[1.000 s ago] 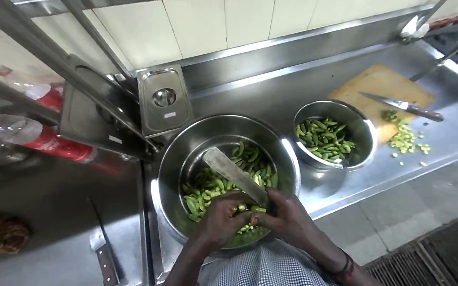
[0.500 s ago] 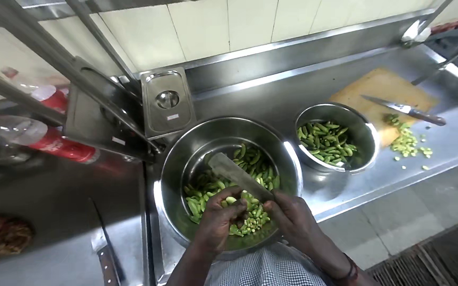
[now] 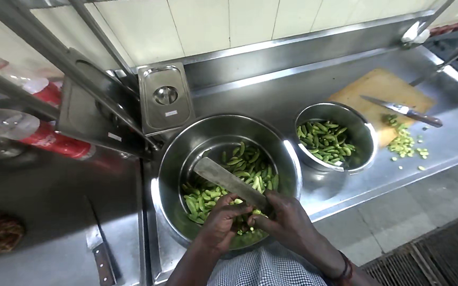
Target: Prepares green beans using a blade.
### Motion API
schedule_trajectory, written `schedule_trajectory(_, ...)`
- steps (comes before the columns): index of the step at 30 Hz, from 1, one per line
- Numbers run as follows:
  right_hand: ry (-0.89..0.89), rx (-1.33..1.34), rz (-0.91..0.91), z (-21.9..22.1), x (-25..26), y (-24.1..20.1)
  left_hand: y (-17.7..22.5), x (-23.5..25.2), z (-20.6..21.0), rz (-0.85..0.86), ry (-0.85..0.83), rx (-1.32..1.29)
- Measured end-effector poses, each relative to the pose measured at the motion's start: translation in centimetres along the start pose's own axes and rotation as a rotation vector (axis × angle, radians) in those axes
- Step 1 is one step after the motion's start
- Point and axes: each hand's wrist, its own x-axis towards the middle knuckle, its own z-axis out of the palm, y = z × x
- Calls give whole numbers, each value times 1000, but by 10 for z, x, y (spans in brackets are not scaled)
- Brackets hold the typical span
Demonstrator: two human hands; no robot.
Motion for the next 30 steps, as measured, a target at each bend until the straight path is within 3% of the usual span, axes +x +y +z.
schedule_trajectory(7, -28, -10, -35, 4, -6, 2, -7, 6, -8, -1, -95, -52)
schedule_trajectory(12, 54, 35, -77, -2, -9, 8, -4, 7, -1, 0, 139, -60)
schedule_trajectory(15, 74, 8, 1, -7, -12, 11, -9, 13, -9, -13, 258, -93)
schedule_trajectory(18, 68, 13, 124, -11, -15, 13, -20, 19, -18, 0, 206, -100)
schedule_trajectory(23, 195, 131, 140, -21, -25, 28, -26, 29, -23, -66, 156, -122)
schedule_trajectory(26, 295, 178, 168, -30, -37, 41, -20, 46, -3, -111, 145, -88)
schedule_trajectory(30, 412, 241, 189, -38, -53, 57, -8, 95, 84, -27, 104, 7)
